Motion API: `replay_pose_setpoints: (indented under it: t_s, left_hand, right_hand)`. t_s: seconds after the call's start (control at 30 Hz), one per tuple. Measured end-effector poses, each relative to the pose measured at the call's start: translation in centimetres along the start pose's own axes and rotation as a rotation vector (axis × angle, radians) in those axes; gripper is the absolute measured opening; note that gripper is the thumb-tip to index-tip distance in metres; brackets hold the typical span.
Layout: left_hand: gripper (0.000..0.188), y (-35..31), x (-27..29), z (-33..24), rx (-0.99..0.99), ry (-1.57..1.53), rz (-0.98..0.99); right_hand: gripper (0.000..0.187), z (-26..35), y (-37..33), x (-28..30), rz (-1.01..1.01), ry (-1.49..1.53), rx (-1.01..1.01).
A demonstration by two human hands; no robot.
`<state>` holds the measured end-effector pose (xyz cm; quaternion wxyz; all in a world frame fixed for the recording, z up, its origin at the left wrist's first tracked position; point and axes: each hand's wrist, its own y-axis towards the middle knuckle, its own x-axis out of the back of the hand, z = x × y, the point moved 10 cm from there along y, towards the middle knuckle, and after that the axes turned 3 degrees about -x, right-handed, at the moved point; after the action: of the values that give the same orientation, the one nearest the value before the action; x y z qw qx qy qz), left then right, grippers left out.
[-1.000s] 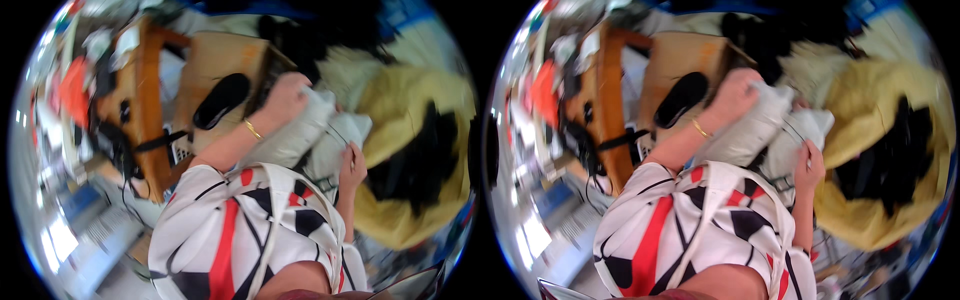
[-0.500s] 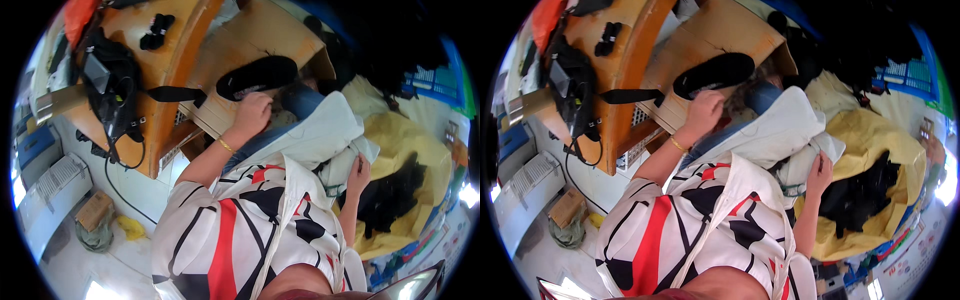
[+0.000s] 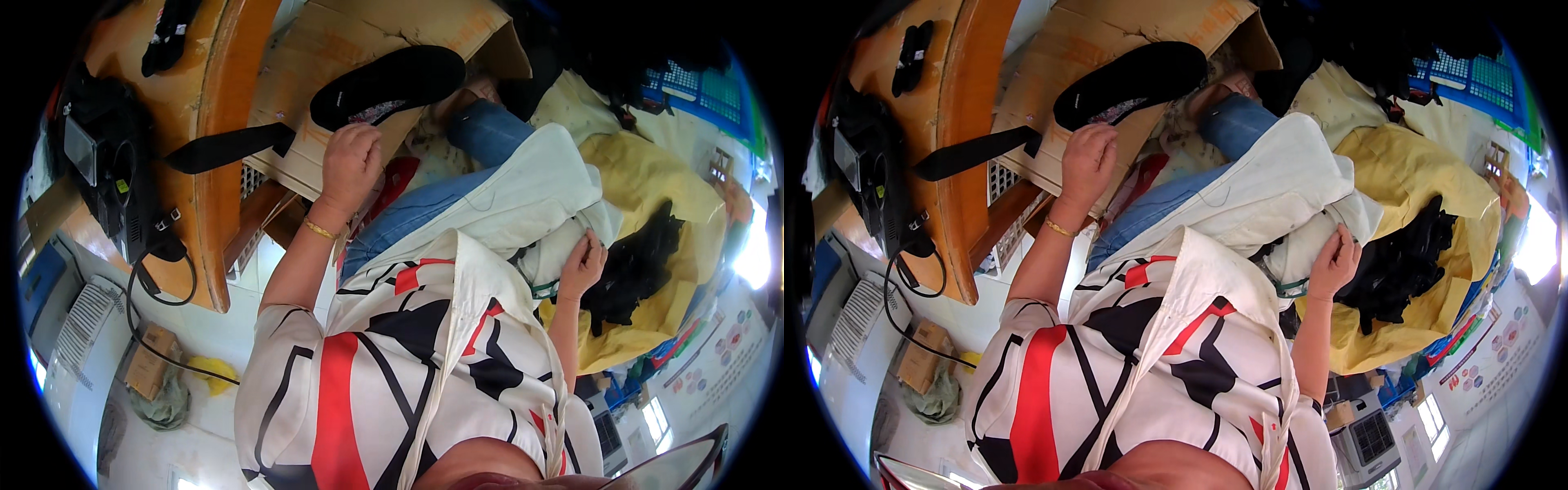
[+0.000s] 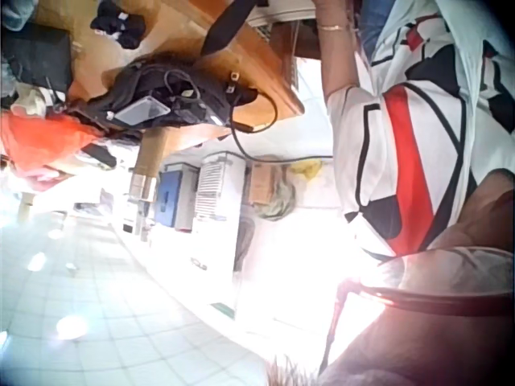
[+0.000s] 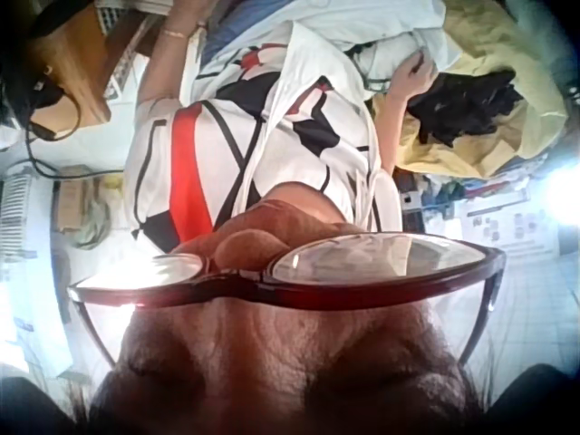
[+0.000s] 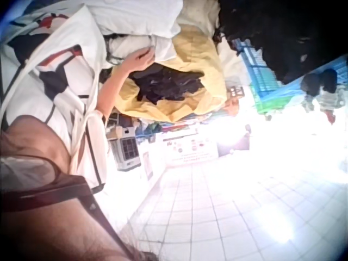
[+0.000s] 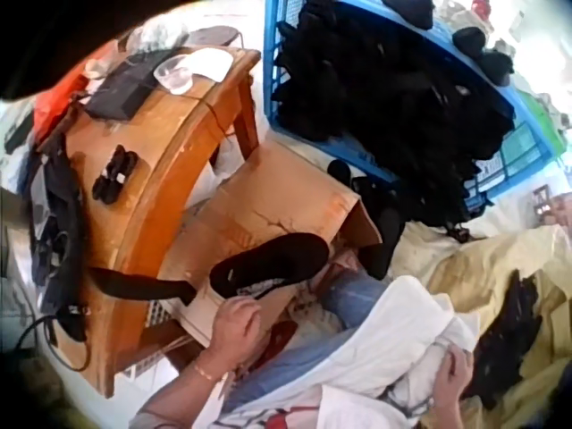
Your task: The person sits on the floor and inspects a pair of black slip-on shoes. They pick up the shoes, turn them over to examine the soles, and check the interior lining. The person then places the shoes into a white cloth bag.
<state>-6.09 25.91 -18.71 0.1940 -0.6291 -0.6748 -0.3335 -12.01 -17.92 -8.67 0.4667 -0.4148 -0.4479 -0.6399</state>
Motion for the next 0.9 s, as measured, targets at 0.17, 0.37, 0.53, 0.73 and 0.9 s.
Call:
replay_pose_setpoints:
  t_s: [0.17,0.37,0.53,0.73,0.9]
  left_hand:
    - [0.014,0.8,-0.3,-1.0,-0.040,0.027,0.025]
    - [0.016,0.6,-1.1,-2.5,-0.098,-0.018,-0.031]
    - [0.012,0.8,-2.6,-5.3,-0.132,-0.054,0.040]
    - [0.011,0.5,-3.6,-8.9,-0.107,-0.301,0.129]
    - [0.010,-0.2,-3.9,-9.5,-0.276,-0.087,0.152]
  right_hand:
    - [0.016,-0.1,-0.3,0.4,-0.076,-0.015,0.020]
    - [0.015,-1.7,1.1,0.7,0.000,0.216,-0.221]
    - [0.016,-4.3,-1.1,0.7,-0.106,0.261,-0.282]
    - [0.017,-5.7,-2.4,-0.2,-0.125,0.513,-0.338]
    - [0.016,-4.6,-1.4,0.0,-0.100,0.453,-0.331]
